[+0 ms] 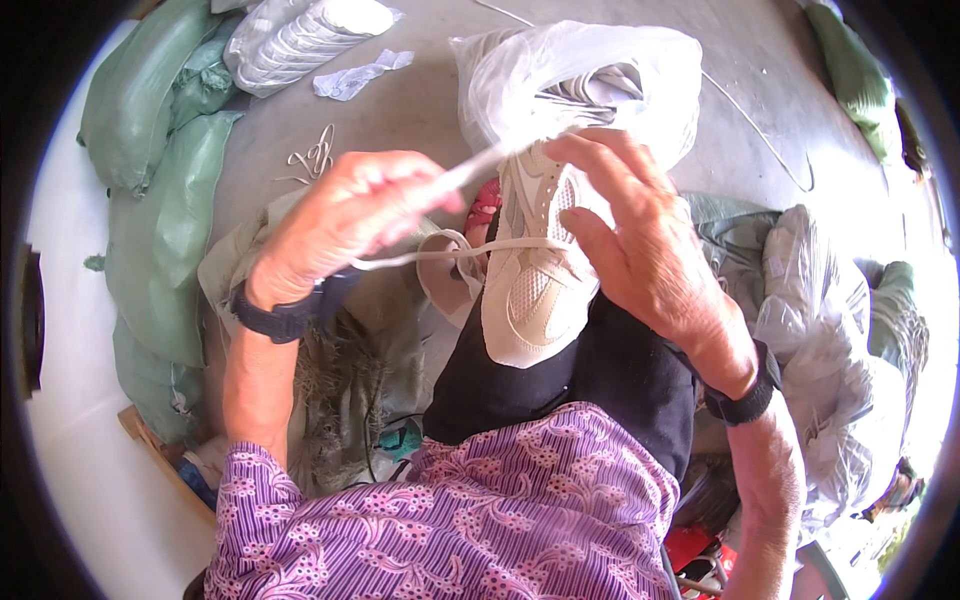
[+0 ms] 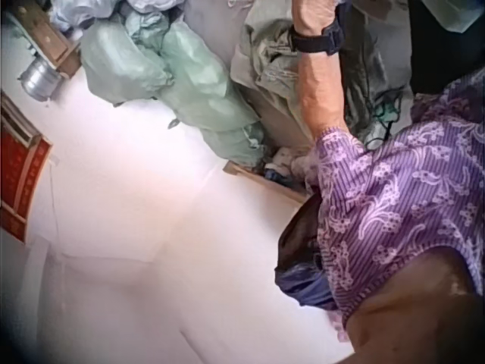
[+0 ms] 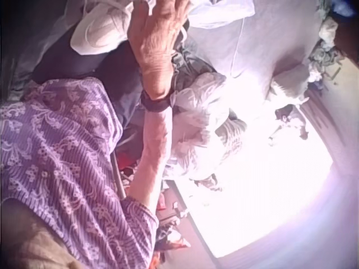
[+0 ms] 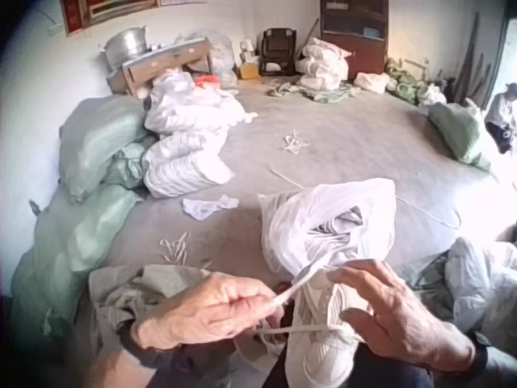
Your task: Insert and thread laces through the eyelets of a shoe.
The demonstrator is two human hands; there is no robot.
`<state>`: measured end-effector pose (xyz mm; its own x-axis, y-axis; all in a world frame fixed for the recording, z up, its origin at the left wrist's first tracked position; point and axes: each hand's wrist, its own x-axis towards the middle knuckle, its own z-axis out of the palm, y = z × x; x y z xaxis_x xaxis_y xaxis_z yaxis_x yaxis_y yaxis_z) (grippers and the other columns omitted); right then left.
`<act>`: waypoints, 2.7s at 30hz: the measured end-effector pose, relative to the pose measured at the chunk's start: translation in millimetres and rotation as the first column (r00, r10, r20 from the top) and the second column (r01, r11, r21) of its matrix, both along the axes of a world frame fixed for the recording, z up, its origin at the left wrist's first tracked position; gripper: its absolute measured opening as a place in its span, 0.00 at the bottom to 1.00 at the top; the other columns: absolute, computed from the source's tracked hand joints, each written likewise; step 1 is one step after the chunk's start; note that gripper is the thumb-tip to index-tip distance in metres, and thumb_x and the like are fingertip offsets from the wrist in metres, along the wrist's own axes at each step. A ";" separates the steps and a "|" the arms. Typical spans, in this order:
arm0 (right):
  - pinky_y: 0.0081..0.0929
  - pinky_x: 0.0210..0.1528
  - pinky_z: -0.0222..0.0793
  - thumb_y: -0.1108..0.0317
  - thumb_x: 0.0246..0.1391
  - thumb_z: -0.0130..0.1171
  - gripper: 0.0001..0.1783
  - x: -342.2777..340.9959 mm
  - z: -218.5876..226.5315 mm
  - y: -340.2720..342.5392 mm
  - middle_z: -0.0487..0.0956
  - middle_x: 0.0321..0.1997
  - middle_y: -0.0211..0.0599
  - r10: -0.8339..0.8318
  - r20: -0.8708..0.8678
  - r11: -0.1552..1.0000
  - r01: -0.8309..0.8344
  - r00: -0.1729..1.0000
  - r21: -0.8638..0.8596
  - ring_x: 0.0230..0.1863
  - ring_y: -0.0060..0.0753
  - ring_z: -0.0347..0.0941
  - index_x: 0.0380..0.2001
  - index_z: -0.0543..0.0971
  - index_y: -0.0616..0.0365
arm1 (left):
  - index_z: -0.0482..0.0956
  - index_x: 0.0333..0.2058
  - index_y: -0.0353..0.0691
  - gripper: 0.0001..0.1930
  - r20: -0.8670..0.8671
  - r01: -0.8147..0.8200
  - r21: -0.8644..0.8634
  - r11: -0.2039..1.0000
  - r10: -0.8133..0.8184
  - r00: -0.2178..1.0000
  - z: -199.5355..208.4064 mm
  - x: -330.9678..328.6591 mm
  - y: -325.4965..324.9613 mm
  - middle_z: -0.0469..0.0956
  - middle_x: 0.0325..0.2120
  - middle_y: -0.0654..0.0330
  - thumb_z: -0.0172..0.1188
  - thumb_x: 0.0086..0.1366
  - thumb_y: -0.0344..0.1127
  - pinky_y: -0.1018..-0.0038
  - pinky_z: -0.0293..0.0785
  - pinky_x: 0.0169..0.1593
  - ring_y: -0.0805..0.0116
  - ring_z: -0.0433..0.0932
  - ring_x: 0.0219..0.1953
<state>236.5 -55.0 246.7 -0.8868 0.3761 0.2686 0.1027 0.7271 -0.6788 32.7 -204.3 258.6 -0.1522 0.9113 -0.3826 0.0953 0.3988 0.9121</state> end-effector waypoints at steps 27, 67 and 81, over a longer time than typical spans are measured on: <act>0.32 0.32 0.69 0.73 0.52 0.57 0.05 2.0 -18.0 -2.0 0.77 0.25 0.45 0.001 0.139 0.992 0.017 0.990 -0.127 0.28 0.45 0.76 0.30 0.77 0.64 | 0.74 0.43 0.35 0.11 -0.482 0.215 0.564 0.797 0.107 0.869 -50.2 47.4 27.4 0.76 0.37 0.52 0.56 0.62 0.29 0.69 0.74 0.41 0.57 0.77 0.39; 0.36 0.29 0.63 0.69 0.32 0.59 0.08 3.6 -65.5 4.7 0.69 0.21 0.29 -0.012 0.016 0.889 0.003 1.000 0.457 0.27 0.36 0.69 0.22 0.75 0.47 | 0.70 0.25 0.33 0.11 -0.197 -0.236 0.382 0.893 0.329 0.924 -100.8 81.2 16.6 0.70 0.18 0.46 0.53 0.64 0.34 0.63 0.63 0.27 0.53 0.69 0.21; 0.42 0.44 0.59 0.65 0.40 0.60 0.04 6.0 -59.0 2.0 0.68 0.27 0.23 0.096 0.039 0.879 -0.103 0.995 0.465 0.35 0.29 0.68 0.23 0.76 0.45 | 0.77 0.32 0.34 0.14 -0.199 -0.222 0.268 0.938 0.279 0.940 -97.0 78.3 6.3 0.78 0.24 0.53 0.61 0.60 0.42 0.72 0.72 0.34 0.65 0.77 0.27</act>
